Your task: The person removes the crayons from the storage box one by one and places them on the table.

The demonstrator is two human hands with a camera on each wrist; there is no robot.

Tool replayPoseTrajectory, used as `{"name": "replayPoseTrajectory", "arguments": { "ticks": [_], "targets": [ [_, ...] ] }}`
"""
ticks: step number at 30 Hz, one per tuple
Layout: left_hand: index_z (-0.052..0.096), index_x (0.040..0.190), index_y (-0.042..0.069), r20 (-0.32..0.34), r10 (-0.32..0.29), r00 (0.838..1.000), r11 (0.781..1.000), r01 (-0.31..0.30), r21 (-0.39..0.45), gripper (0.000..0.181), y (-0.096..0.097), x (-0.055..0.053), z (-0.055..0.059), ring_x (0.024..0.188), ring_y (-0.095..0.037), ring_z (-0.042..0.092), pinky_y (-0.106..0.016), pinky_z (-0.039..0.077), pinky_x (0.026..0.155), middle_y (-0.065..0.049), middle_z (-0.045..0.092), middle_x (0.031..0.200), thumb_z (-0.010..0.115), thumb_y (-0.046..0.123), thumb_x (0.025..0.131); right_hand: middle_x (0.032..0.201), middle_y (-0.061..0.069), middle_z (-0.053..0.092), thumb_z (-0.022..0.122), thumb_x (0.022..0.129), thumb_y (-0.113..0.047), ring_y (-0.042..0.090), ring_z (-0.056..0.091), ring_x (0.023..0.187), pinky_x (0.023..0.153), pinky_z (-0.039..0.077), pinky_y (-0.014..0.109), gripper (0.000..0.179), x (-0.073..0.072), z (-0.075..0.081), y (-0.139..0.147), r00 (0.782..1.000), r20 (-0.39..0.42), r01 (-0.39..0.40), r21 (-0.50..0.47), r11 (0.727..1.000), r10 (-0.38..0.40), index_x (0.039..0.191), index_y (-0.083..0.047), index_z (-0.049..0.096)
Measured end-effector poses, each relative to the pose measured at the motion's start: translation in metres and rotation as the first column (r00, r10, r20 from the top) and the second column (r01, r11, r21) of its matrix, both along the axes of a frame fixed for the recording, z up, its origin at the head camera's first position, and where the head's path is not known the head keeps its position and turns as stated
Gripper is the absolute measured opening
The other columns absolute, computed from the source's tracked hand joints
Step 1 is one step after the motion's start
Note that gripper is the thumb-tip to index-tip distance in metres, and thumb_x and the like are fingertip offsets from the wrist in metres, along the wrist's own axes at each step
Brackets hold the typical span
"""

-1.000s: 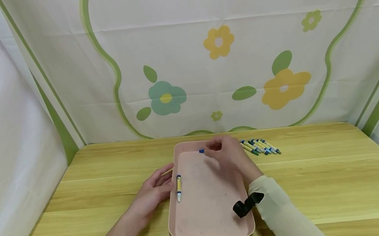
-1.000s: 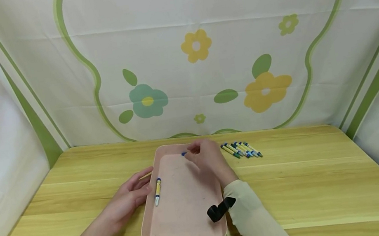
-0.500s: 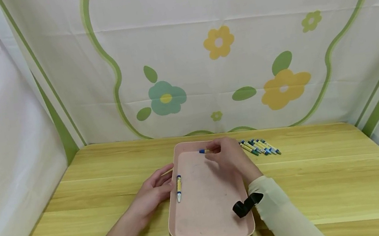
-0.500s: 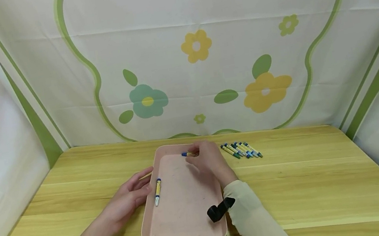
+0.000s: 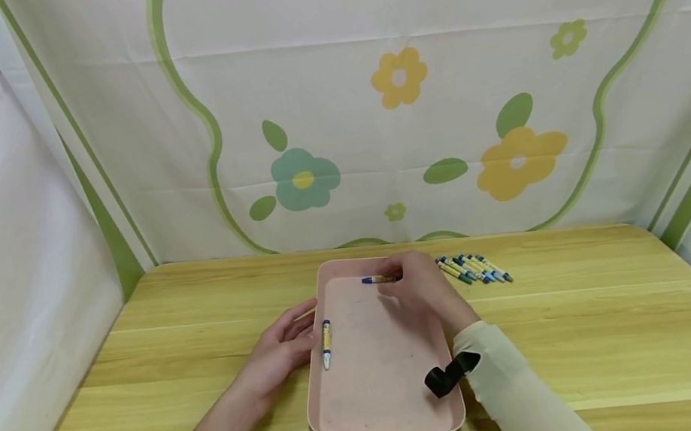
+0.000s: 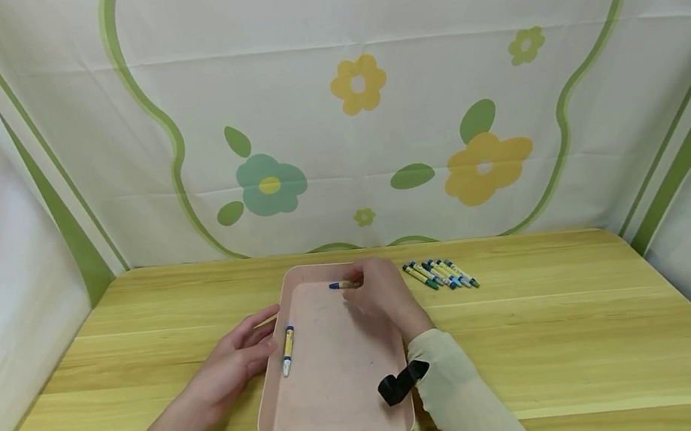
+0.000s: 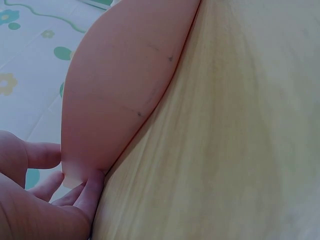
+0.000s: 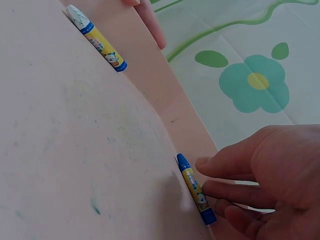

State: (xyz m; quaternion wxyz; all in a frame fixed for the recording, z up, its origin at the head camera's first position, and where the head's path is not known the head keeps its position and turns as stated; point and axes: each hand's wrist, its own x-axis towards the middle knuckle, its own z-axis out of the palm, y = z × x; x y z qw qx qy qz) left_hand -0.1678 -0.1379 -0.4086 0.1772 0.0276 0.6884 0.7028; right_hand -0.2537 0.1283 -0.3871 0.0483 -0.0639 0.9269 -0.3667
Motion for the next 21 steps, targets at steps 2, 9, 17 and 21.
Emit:
{"name": "replayPoseTrajectory", "arguments": {
  "ticks": [2,9,17,21],
  "targets": [
    [0.037,0.165,0.012,0.000,0.001,1.000,1.000,-0.001,0.000,0.062,0.0001,0.0000,0.0000,0.157,-0.037,0.039,-0.038,0.047,0.116,-0.020,0.036,0.171,0.059,0.012,0.107,0.114,0.001,0.077,0.081,0.095,-0.019,0.020,0.066,0.104,0.096,0.056,0.041,0.026,0.0001,0.0004,-0.0001,1.000,0.002,0.001,0.002,1.000,-0.001,0.121,-0.017,0.080],
    [0.037,0.164,0.012,-0.001,0.007,1.000,1.000,-0.007,-0.002,0.062,0.0002,-0.0003,-0.0004,0.158,-0.036,0.038,-0.038,0.047,0.116,-0.019,0.036,0.171,0.060,0.011,0.106,0.120,0.001,0.077,0.081,0.095,-0.019,0.022,0.067,0.111,0.102,0.055,0.044,0.028,0.0004,0.0003,-0.0002,1.000,-0.001,-0.005,0.010,1.000,0.005,0.123,-0.018,0.079],
    [0.037,0.164,0.012,0.000,0.007,1.000,1.000,-0.007,-0.005,0.062,-0.0001,-0.0007,-0.0013,0.157,-0.037,0.039,-0.040,0.047,0.117,-0.020,0.036,0.171,0.060,0.012,0.107,0.112,0.001,0.077,0.082,0.094,-0.016,0.019,0.066,0.100,0.092,0.057,0.039,0.026,0.0003,-0.0017,0.0000,0.999,-0.035,-0.033,0.034,0.999,0.035,0.120,-0.016,0.080],
    [0.036,0.165,0.012,-0.004,0.005,1.000,1.000,-0.005,-0.002,0.062,-0.0003,-0.0009,-0.0015,0.157,-0.037,0.039,-0.040,0.047,0.116,-0.020,0.036,0.171,0.059,0.011,0.107,0.106,0.000,0.076,0.083,0.093,-0.014,0.018,0.064,0.093,0.085,0.057,0.035,0.023,-0.0001,-0.0023,-0.0009,0.998,-0.039,-0.043,0.043,0.998,0.045,0.116,-0.017,0.081]
  ]
}}
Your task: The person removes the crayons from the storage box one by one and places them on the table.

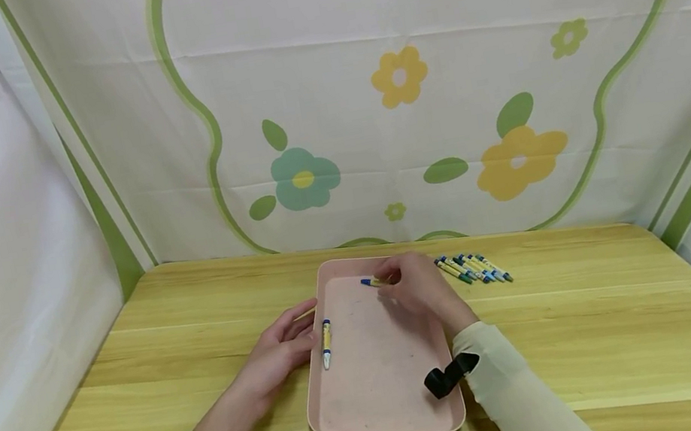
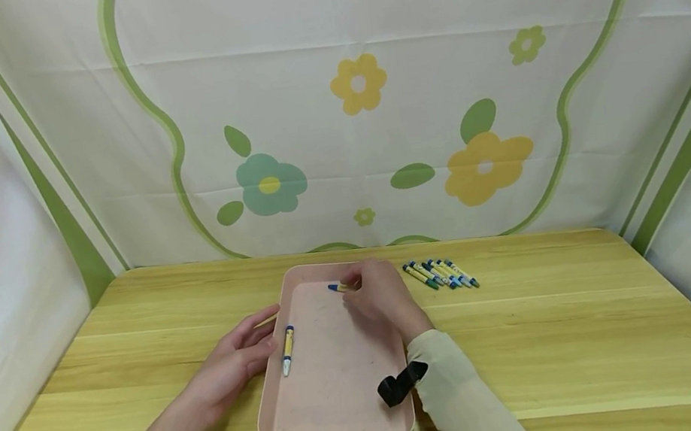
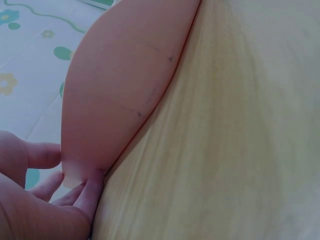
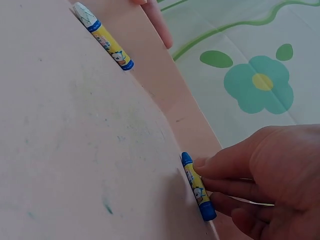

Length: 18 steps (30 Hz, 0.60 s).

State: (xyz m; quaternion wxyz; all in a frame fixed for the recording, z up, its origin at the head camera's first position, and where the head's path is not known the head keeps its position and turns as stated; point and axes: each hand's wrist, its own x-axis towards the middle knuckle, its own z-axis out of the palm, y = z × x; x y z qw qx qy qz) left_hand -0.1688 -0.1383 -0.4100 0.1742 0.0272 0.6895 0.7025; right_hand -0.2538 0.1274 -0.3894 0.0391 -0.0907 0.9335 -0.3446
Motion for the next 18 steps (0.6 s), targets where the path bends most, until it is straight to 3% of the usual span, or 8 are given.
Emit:
{"name": "replayPoseTrajectory", "arguments": {
  "ticks": [9,18],
  "targets": [
    [0.037,0.164,0.012,0.002,0.001,1.000,1.000,-0.001,-0.001,0.062,0.0004,-0.0005,-0.0002,0.156,-0.037,0.041,-0.040,0.048,0.116,-0.020,0.036,0.171,0.059,0.011,0.107,0.098,-0.003,0.075,0.085,0.089,-0.012,0.016,0.064,0.087,0.079,0.054,0.031,0.016,0.0010,0.0003,-0.0019,1.000,0.001,-0.016,0.035,0.999,0.016,0.103,-0.020,0.083],
    [0.037,0.164,0.012,0.008,0.004,1.000,1.000,-0.004,-0.002,0.061,0.0005,-0.0004,-0.0003,0.156,-0.037,0.041,-0.040,0.048,0.116,-0.020,0.036,0.171,0.059,0.012,0.107,0.096,-0.004,0.076,0.086,0.089,-0.015,0.013,0.064,0.085,0.081,0.055,0.032,0.014,0.0021,-0.0005,-0.0014,0.998,-0.027,-0.055,0.097,0.994,0.058,0.103,-0.018,0.085]
  ]
}}
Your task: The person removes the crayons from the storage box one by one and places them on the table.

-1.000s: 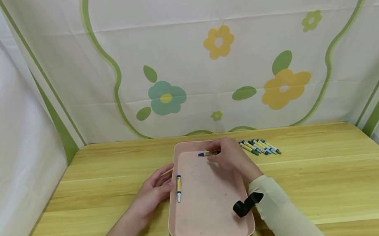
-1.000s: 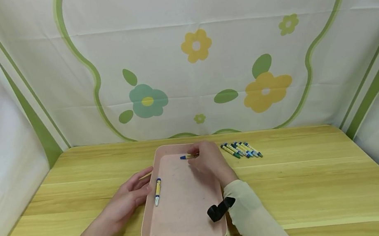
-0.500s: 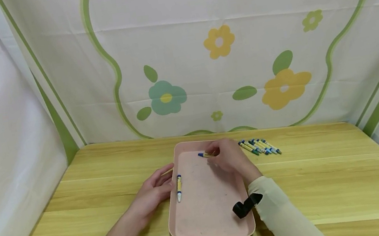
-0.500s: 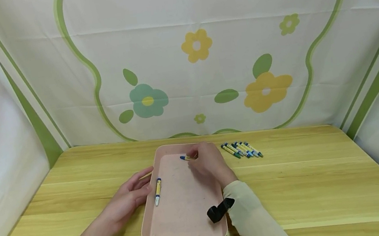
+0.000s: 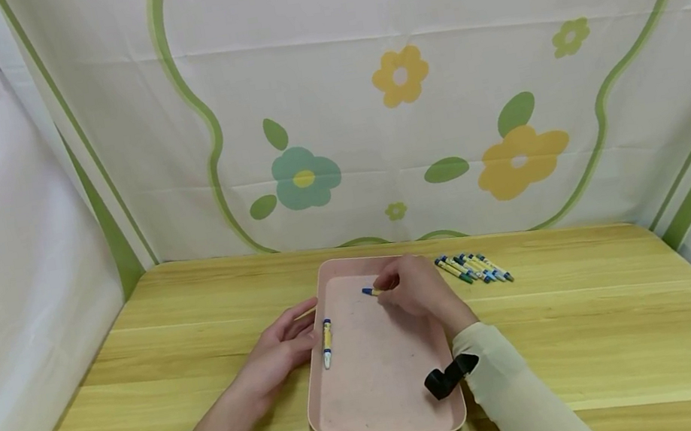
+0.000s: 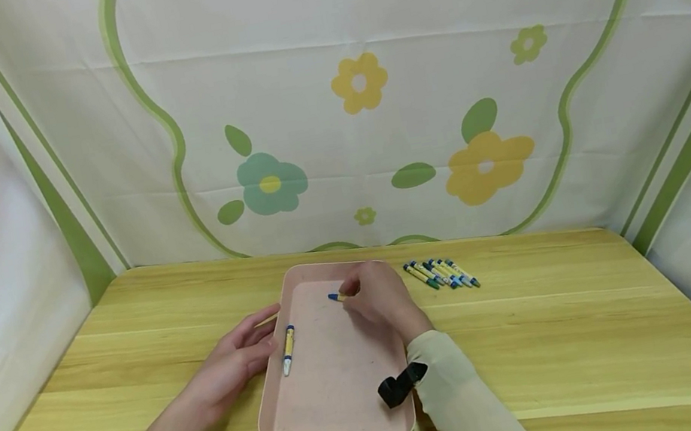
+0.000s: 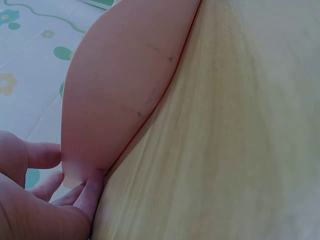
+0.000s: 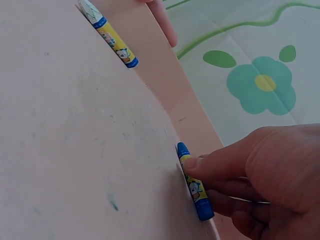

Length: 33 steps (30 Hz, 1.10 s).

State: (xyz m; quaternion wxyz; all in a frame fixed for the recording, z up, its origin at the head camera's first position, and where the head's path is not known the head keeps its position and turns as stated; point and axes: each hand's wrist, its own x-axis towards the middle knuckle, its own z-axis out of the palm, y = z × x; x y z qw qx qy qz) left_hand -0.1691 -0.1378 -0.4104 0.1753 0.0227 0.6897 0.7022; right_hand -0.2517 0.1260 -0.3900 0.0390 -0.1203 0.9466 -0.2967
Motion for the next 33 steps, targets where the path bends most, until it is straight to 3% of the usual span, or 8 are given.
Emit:
{"name": "replayPoseTrajectory", "arguments": {
  "ticks": [15,24,33],
  "targets": [
    [0.037,0.164,0.012,-0.004,0.002,1.000,1.000,-0.002,-0.003,0.061,0.0008,-0.0001,0.0013,0.156,-0.036,0.040,-0.040,0.048,0.116,-0.020,0.037,0.171,0.059,0.012,0.107,0.095,-0.004,0.077,0.086,0.089,-0.015,0.013,0.065,0.087,0.083,0.057,0.034,0.012,-0.0006,-0.0008,-0.0005,1.000,-0.012,0.005,0.005,1.000,-0.005,0.100,-0.018,0.086],
    [0.037,0.164,0.011,-0.009,-0.002,1.000,1.000,0.002,-0.003,0.061,0.0000,-0.0002,0.0019,0.156,-0.037,0.041,-0.039,0.048,0.115,-0.021,0.036,0.171,0.058,0.012,0.108,0.097,-0.002,0.077,0.084,0.090,-0.015,0.017,0.064,0.079,0.066,0.053,0.027,0.011,0.0010,0.0020,0.0008,0.998,0.042,0.042,-0.140,0.989,-0.036,0.100,-0.020,0.086],
    [0.037,0.164,0.012,-0.011,-0.006,1.000,1.000,0.006,-0.002,0.060,0.0003,0.0010,0.0006,0.157,-0.037,0.039,-0.043,0.045,0.119,-0.020,0.035,0.171,0.058,0.012,0.108,0.107,-0.002,0.078,0.083,0.091,-0.016,0.019,0.066,0.090,0.074,0.055,0.030,0.014,0.0021,0.0053,0.0046,0.990,0.115,0.101,-0.223,0.970,-0.076,0.101,-0.025,0.086]
  ]
}}
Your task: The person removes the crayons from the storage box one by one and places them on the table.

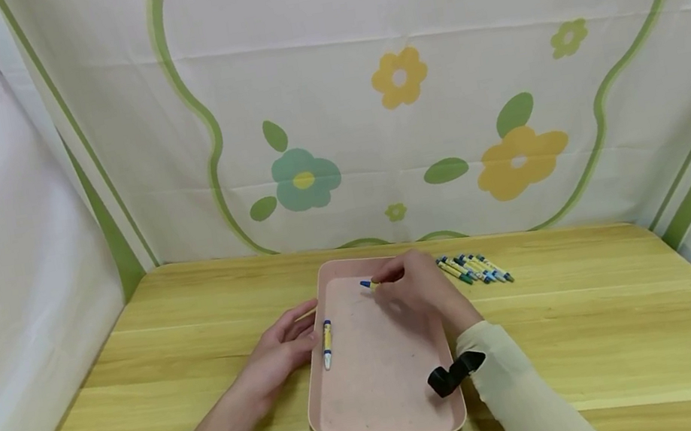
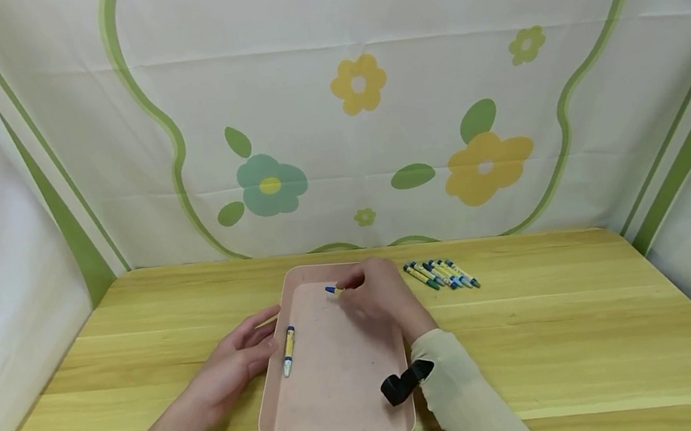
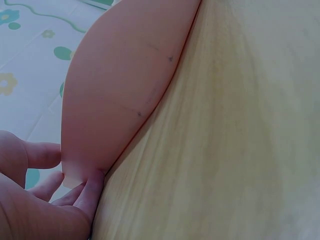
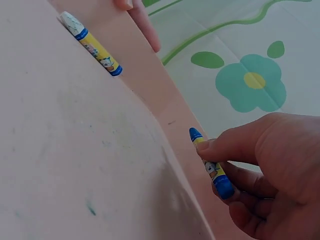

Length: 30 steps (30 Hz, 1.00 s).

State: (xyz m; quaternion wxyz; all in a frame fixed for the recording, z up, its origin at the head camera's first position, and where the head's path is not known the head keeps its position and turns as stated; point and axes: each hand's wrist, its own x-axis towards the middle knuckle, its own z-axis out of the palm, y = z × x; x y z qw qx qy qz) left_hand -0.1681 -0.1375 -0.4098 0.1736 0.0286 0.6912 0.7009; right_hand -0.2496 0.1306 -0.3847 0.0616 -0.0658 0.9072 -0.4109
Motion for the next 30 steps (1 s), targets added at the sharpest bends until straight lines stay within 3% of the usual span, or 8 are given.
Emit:
{"name": "replayPoseTrajectory", "arguments": {
  "ticks": [16,30],
  "targets": [
    [0.039,0.163,0.013,-0.003,-0.001,1.000,1.000,0.001,-0.005,0.060,0.000,-0.001,-0.002,0.157,-0.036,0.039,-0.043,0.045,0.120,-0.020,0.036,0.171,0.059,0.012,0.107,0.107,0.002,0.080,0.081,0.095,-0.022,0.018,0.071,0.093,0.077,0.059,0.031,0.015,-0.001,0.009,0.011,1.000,-0.027,-0.008,-0.061,0.998,0.007,0.109,-0.022,0.086],
    [0.039,0.164,0.013,-0.001,0.003,1.000,1.000,-0.003,-0.003,0.061,-0.001,-0.002,-0.001,0.157,-0.036,0.039,-0.043,0.046,0.119,-0.019,0.036,0.171,0.060,0.012,0.107,0.117,0.005,0.078,0.080,0.096,-0.024,0.022,0.071,0.101,0.081,0.060,0.033,0.018,-0.003,0.019,0.024,0.996,-0.070,0.050,-0.069,0.996,-0.055,0.113,-0.019,0.084]
  ]
}}
